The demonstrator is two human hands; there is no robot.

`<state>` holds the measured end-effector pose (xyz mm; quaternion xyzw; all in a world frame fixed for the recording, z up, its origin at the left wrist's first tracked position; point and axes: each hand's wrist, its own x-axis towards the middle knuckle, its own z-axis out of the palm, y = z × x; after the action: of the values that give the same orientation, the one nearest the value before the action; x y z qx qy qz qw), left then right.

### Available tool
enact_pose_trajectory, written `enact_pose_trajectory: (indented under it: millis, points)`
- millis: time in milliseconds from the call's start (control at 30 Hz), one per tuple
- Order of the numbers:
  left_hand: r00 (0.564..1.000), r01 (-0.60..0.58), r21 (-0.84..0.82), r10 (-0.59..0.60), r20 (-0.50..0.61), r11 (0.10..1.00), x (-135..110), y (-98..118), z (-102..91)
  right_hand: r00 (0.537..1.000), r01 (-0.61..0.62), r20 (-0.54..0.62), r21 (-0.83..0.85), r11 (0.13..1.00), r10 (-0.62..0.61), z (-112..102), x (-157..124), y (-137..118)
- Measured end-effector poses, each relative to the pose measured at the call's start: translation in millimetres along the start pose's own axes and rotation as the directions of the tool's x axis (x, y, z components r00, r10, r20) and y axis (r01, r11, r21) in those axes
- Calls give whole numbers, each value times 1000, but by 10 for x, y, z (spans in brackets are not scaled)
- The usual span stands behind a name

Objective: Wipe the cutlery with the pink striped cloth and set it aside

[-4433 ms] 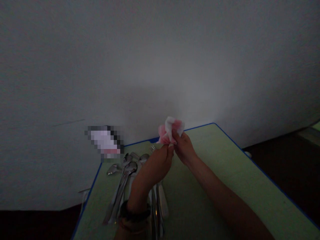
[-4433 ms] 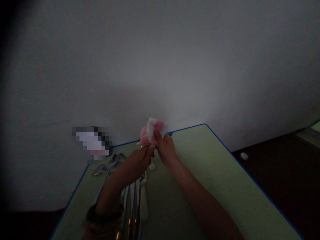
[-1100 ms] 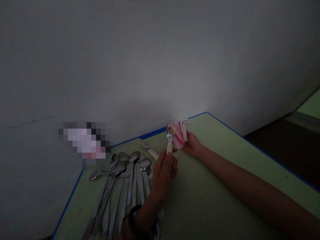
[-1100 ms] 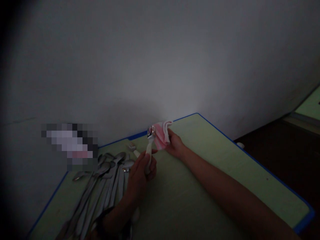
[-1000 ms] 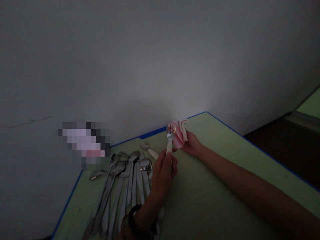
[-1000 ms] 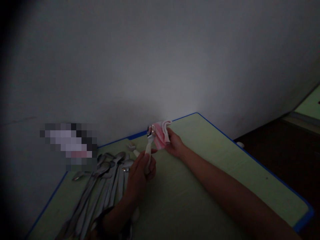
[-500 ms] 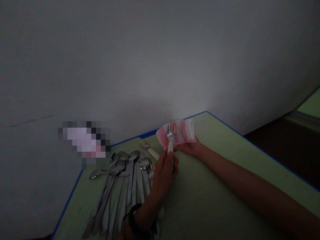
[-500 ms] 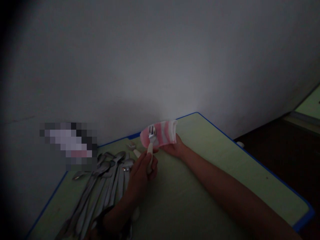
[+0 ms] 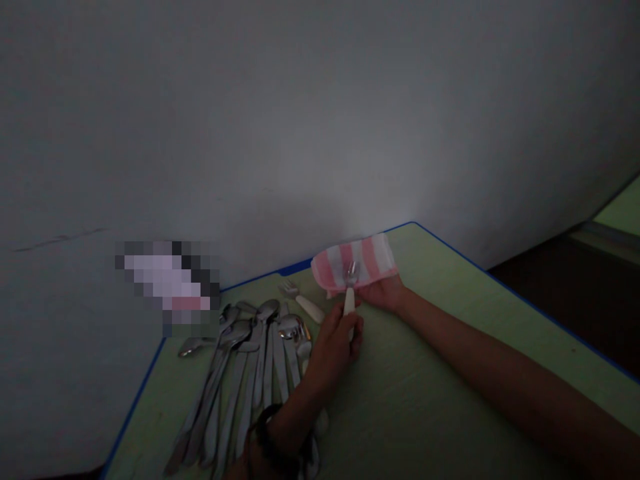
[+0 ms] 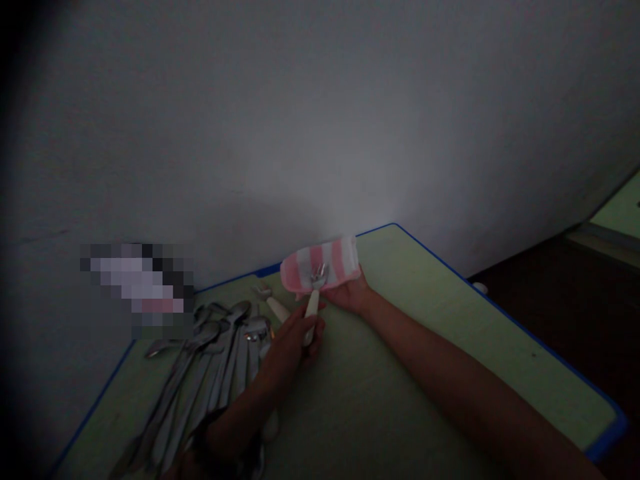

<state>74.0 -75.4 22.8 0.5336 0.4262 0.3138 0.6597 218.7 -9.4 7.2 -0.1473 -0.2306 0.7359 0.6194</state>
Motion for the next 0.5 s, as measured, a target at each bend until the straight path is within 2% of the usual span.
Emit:
enact_pose_trajectory:
  millis: [167,267,400,500]
  points:
    - [998,-20,13,20,-60,1000,-6,10,7,995,-92,27,-15,996,92,63,-27,-20]
    - [996,-32,42,36,-80,999,-17,28,23,988,-155,-6,-50,987,154,67,-25,-4]
    - [998,-24,108,30,-53,994,-39,59,43,985,-154,-98,-173,973,138,-20,16,64]
    - [999,-27,149,33,-34,988,-50,73,51,989,-119,-114,-275,954,91,-77,35,111]
